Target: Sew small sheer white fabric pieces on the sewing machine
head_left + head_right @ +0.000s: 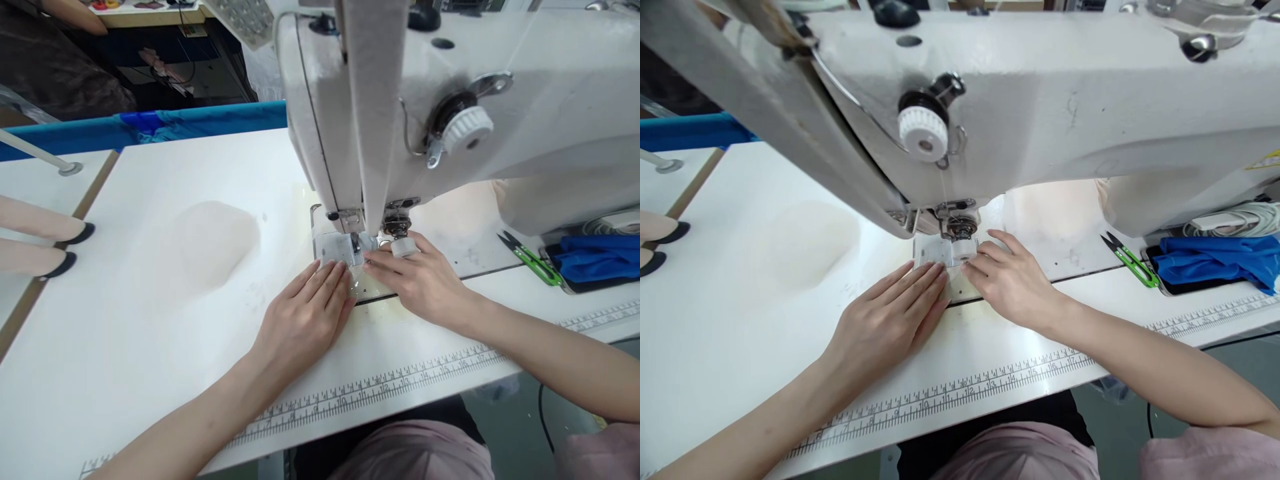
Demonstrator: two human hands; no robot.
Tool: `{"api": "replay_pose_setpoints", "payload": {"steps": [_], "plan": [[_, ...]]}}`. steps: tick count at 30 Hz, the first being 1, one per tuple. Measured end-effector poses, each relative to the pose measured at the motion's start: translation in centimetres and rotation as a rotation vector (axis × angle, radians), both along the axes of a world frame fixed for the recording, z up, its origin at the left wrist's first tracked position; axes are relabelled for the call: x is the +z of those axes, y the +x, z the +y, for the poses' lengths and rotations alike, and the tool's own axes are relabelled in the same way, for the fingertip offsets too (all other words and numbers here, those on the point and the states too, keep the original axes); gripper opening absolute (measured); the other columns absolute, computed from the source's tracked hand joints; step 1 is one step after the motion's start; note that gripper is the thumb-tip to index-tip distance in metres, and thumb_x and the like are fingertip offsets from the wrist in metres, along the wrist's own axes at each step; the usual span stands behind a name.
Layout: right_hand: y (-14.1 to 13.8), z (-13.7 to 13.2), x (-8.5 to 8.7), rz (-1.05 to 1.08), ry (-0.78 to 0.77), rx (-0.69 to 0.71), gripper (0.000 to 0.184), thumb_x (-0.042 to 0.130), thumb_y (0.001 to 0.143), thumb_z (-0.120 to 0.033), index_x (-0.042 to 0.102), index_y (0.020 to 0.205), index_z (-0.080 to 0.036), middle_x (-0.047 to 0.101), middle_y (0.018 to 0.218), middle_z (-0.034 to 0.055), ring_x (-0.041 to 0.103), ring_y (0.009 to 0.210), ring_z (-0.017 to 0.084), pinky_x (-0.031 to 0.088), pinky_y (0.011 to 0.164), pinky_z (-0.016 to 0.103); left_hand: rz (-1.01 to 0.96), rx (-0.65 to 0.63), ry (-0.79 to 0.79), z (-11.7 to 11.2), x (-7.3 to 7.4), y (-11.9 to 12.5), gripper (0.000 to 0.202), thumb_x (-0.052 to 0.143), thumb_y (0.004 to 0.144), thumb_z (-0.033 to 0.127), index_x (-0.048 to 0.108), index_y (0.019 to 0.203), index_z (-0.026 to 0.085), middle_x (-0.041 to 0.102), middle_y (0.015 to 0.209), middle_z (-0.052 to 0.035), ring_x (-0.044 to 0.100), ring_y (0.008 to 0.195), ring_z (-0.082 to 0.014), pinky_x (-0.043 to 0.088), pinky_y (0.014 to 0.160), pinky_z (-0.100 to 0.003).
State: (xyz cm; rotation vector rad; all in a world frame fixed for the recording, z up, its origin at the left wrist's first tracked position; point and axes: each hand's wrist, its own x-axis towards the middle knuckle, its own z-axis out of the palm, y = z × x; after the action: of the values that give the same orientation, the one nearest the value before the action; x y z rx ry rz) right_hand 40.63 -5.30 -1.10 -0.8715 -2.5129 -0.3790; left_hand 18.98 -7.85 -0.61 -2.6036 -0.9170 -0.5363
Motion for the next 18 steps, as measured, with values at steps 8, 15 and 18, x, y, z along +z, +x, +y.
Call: {"api": "replay_pose_setpoints", "payload": {"steps": [8, 15, 18], "plan": [[-0.2, 0.6, -0.2, -0.092, 0.026, -0.054, 0.035, 0.037, 0.092, -0.003, 0.067, 0.105, -0.016, 0.071, 0.107, 0.0033, 0.061, 0.096, 0.018, 0.034, 0.106, 0.042, 0.0, 0.032, 0.011, 1.1, -0.4, -0.3, 0.025, 0.055, 0.092, 0.023, 0.066, 0.109, 0.008, 0.068, 0.114, -0.0125, 0.065, 0.106, -0.0265, 0.054, 0.097, -0.045], [-0.3, 1.0, -0.4, -0.1, 0.037, -0.06, 0.036, 0.037, 0.092, -0.003, 0.068, 0.105, -0.015, 0.071, 0.106, 0.0042, 0.061, 0.097, 0.019, 0.032, 0.108, 0.044, -0.033, 0.067, 0.002, 2.0, -0.9, -0.4, 0.031, 0.054, 0.093, 0.026, 0.065, 0.112, 0.004, 0.067, 0.114, -0.0153, 0.064, 0.107, -0.0269, 0.051, 0.1, -0.044], [-0.2, 1.1, -0.4, -0.073, 0.051, -0.058, 0.034, 0.039, 0.091, -0.003, 0.068, 0.106, -0.015, 0.071, 0.105, 0.0041, 0.061, 0.097, 0.019, 0.031, 0.109, 0.045, -0.05, 0.094, -0.01, 2.3, -1.1, -0.5, 0.034, 0.053, 0.094, 0.028, 0.064, 0.115, 0.003, 0.066, 0.116, -0.0162, 0.063, 0.109, -0.0276, 0.05, 0.101, -0.044]]}}
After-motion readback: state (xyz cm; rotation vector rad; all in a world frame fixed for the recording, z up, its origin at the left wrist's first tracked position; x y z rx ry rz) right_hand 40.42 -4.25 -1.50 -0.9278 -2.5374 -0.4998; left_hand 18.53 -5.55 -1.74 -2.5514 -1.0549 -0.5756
